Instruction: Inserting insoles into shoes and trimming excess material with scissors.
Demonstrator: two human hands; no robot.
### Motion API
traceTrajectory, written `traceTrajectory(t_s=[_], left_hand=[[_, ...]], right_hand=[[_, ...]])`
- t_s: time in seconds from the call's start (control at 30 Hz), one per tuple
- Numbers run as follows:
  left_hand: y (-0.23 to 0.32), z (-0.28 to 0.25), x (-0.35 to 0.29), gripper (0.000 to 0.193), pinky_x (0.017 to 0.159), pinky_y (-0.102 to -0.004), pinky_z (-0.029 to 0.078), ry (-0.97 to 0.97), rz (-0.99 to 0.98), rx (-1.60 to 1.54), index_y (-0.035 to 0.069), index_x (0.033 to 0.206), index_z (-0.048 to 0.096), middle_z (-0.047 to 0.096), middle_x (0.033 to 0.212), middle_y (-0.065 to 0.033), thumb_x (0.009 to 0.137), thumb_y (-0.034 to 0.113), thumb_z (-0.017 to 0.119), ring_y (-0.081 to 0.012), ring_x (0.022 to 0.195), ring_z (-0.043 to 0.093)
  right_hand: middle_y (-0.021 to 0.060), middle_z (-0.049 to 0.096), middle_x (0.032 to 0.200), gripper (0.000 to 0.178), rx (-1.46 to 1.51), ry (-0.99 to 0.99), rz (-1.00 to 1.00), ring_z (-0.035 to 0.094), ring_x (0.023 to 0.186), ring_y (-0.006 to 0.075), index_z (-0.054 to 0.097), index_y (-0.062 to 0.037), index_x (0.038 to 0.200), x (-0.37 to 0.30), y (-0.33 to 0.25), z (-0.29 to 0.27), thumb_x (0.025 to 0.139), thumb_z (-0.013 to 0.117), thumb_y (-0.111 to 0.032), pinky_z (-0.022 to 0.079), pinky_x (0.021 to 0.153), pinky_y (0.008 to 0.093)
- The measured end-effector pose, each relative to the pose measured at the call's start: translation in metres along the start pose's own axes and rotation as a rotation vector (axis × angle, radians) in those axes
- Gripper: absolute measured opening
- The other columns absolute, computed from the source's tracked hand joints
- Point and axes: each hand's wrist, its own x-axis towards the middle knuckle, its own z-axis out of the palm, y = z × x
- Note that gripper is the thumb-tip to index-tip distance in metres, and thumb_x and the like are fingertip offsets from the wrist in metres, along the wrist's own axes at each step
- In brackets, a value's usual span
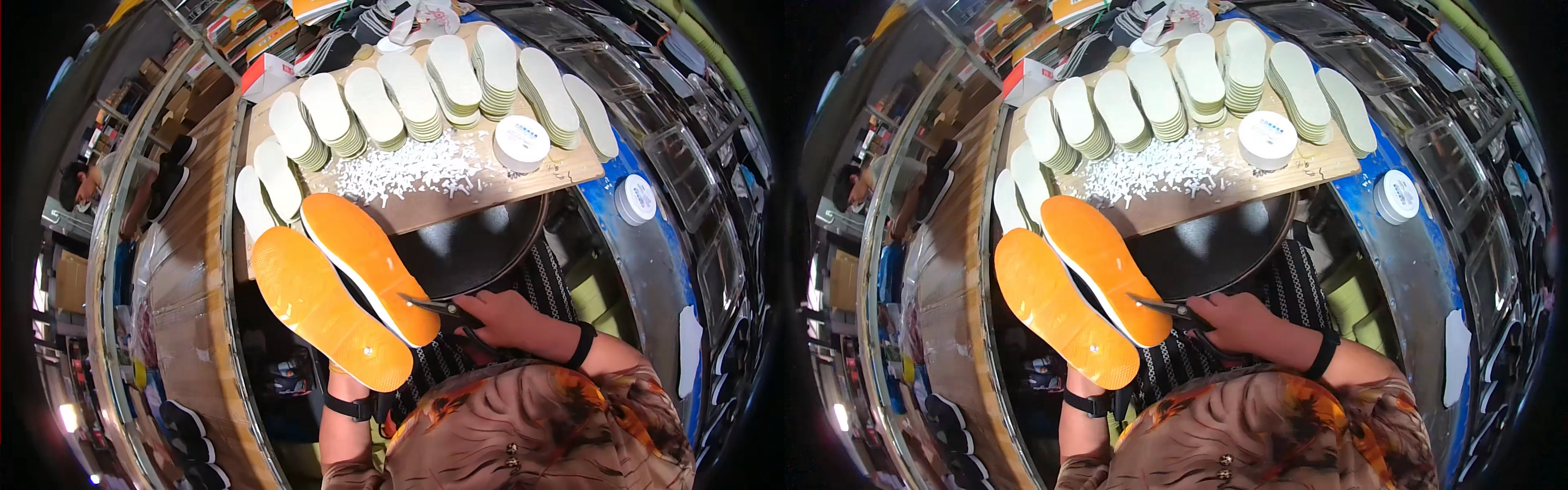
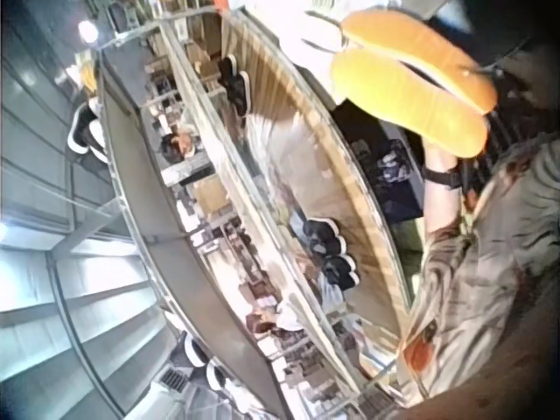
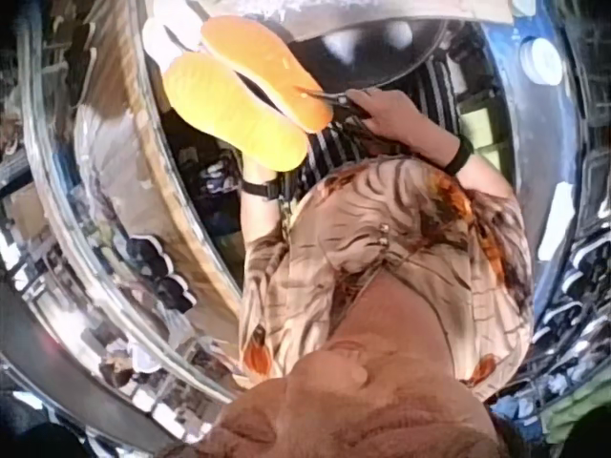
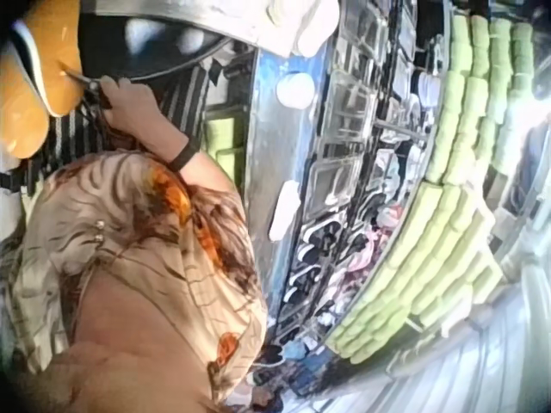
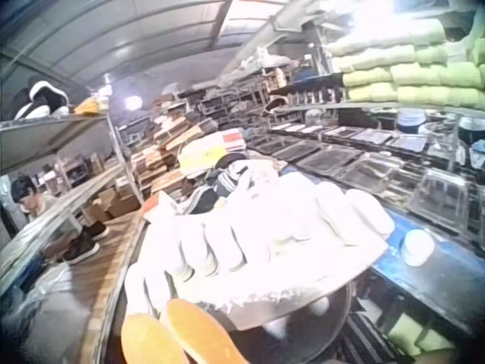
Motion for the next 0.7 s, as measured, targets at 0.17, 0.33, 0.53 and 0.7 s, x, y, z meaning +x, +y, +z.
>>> traceTrajectory(t_s=[0.17, 0.33, 0.53, 0.7], left_hand=[[-0.005, 0.001, 0.003, 0.039, 0.087, -0.0381, 0.046, -0.065, -0.023, -0.086, 0.007, 0.12, 0.046, 0.055, 0.112, -0.0123, 0.087, 0.026, 0.052, -0.024, 0.1, 0.055], [-0.011, 0.009, 0.019, 0.039, 0.087, -0.0384, 0.046, -0.095, 0.059, -0.141, 0.007, 0.121, 0.045, 0.054, 0.114, -0.0127, 0.088, 0.026, 0.052, -0.0242, 0.101, 0.054], [0.008, 0.0, 0.003, 0.042, 0.075, -0.0389, 0.049, -0.013, 0.145, -0.044, 0.0, 0.103, 0.052, 0.058, 0.093, -0.0136, 0.082, 0.037, 0.057, -0.0258, 0.083, 0.058], [0.051, 0.0, -0.073, 0.006, 0.066, -0.0354, 0.046, 0.584, 0.964, 1.173, -0.001, 0.076, 0.056, 0.059, 0.074, -0.018, 0.071, 0.001, 0.055, -0.0352, 0.075, 0.057]], right_hand=[[0.0089, 0.055, 0.079, 0.05, 0.051, -0.043, -0.003, 0.058, 0.068, 0.029, 0.053, -0.0112, 0.106, 0.002, -0.01, -0.026, 0.069, 0.067, -0.041, 0.048, 0.057, 0.037], [0.0088, 0.054, 0.078, 0.051, -0.066, -0.089, -0.206, 0.057, 0.074, 0.0272, 0.052, -0.0145, 0.108, 0.026, -0.04, -0.042, 0.068, 0.068, -0.04, 0.047, 0.061, 0.0365], [0.0086, 0.056, 0.07, 0.047, 0.093, -0.124, -0.252, 0.057, 0.062, 0.0293, 0.056, -0.0125, 0.106, 0.023, -0.023, 0.002, 0.065, 0.072, -0.031, 0.045, 0.054, 0.0356], [0.0092, 0.06, 0.074, 0.057, 0.403, -0.188, -0.229, 0.056, 0.061, 0.0211, 0.056, -0.0051, 0.108, 0.038, -0.045, 0.006, 0.059, 0.077, -0.024, 0.045, 0.062, 0.0297]])
